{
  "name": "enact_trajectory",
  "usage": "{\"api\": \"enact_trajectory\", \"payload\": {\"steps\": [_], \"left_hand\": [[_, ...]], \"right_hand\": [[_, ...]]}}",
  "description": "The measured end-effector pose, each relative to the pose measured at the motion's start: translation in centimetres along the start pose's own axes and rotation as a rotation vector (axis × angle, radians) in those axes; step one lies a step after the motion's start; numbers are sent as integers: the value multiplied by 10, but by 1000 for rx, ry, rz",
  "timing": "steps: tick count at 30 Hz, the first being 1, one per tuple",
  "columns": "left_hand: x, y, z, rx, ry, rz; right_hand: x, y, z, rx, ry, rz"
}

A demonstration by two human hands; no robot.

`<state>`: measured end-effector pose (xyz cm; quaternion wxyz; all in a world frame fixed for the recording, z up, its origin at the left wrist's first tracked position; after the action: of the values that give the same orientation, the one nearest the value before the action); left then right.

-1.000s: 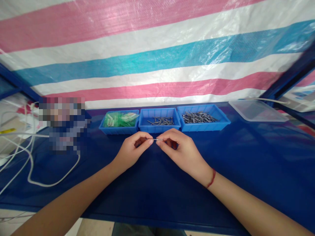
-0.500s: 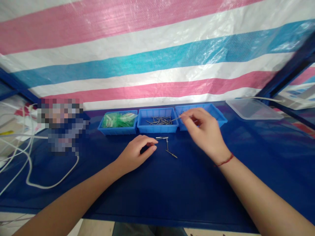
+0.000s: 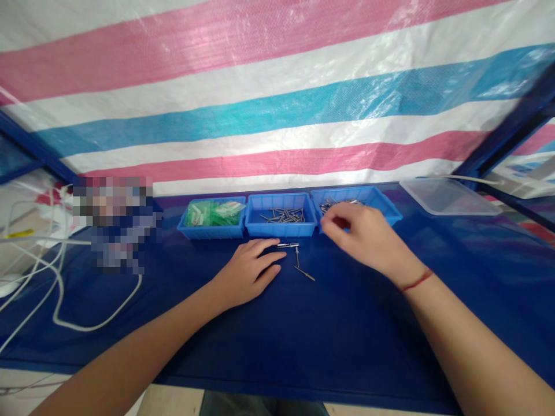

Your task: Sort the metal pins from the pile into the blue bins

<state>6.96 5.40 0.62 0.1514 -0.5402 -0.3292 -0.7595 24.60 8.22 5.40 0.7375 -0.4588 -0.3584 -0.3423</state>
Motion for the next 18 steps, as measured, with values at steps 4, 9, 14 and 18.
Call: {"api": "enact_trajectory", "payload": {"steps": [4, 9, 14, 18], "left_hand": [[0, -2, -1, 7, 7, -7], [2, -4, -2, 16, 18, -60], [12, -8, -2, 25, 105, -255], [15, -12, -1, 67, 129, -460]], "right_hand": [[-51, -39, -22, 163, -472, 104], [-73, -43, -33, 175, -523, 48], [-71, -58, -28, 216, -509, 165], [-63, -62, -20, 124, -407, 374]]}}
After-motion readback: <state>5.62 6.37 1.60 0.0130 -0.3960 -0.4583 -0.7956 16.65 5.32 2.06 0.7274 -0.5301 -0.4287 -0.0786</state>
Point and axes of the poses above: each hand's wrist, its own z-axis towards the middle knuckle, its own x-axis out of the back of the hand, y = z × x, the point moved 9 cm from there along z, towards the middle knuckle, and after that the axes turned 4 degrees about -y, right-handed, at the moved point
